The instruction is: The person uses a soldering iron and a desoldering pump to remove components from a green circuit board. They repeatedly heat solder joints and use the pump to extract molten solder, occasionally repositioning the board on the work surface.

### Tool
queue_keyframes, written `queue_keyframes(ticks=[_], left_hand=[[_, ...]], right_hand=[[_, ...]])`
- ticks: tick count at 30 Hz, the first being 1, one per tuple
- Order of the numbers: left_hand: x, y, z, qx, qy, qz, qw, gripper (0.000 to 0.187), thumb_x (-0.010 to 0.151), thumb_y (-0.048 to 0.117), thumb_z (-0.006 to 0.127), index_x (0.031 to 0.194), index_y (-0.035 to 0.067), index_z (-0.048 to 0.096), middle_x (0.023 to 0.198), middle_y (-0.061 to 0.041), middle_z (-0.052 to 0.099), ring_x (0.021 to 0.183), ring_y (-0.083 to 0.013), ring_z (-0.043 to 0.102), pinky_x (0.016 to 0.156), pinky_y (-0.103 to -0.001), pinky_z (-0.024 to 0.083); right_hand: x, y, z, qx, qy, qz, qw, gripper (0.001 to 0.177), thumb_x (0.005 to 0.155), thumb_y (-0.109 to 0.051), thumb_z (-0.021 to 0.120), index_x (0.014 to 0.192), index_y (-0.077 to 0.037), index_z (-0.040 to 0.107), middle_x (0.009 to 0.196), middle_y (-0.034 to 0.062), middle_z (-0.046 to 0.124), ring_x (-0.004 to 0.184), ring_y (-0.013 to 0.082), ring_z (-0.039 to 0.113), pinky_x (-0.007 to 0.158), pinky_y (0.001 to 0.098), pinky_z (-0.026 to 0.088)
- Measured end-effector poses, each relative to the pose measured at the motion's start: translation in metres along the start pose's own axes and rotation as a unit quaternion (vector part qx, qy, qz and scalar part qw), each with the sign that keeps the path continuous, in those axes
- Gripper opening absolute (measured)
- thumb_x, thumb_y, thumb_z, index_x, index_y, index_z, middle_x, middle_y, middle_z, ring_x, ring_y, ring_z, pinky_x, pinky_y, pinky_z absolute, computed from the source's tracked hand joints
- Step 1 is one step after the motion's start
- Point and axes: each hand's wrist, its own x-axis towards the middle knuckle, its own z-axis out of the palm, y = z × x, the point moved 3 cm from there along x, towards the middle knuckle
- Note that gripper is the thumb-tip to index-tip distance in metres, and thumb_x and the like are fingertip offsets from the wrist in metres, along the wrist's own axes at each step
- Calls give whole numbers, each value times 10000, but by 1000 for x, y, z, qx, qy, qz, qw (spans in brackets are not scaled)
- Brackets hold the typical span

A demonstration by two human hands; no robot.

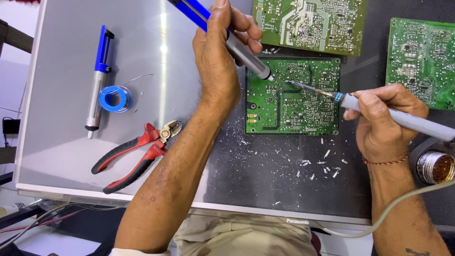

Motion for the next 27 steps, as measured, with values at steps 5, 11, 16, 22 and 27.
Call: queue_keyframes(ticks=[5,11,16,22,27], left_hand=[[0,-1,-1,-34,-13,-6,999,394,860,485,453,743,118,535,663,-39,652,513,-142,665,375,-228,356],[1,4,0,-56,3,-57,997,454,749,564,531,698,113,547,582,-28,610,506,-158,675,363,-228,357],[2,0,-1,-16,-23,-13,1000,380,786,516,604,712,147,550,592,10,607,509,-111,674,364,-189,395],[2,-4,1,-41,-51,-37,997,189,851,307,571,794,135,517,632,-15,627,564,-173,697,417,-232,406],[0,1,2,45,-130,58,989,181,957,313,483,944,139,528,766,-23,683,639,-165,728,509,-217,502]], right_hand=[[0,-2,0,-3,-12,-11,1000,111,942,-101,606,897,0,608,761,151,618,595,181,614,622,269,543],[0,-1,0,1,-12,-11,1000,108,936,-97,600,889,0,597,759,166,617,596,185,610,630,273,539],[0,0,-2,7,-2,-8,1000,89,931,-69,604,873,-4,584,830,184,646,599,192,627,609,275,548],[1,1,-3,7,-12,-13,1000,100,933,-91,608,889,-3,591,825,186,644,606,185,624,616,267,546],[1,-1,-3,11,-9,-8,1000,97,935,-84,607,887,-1,590,813,184,636,593,191,615,629,281,557]])
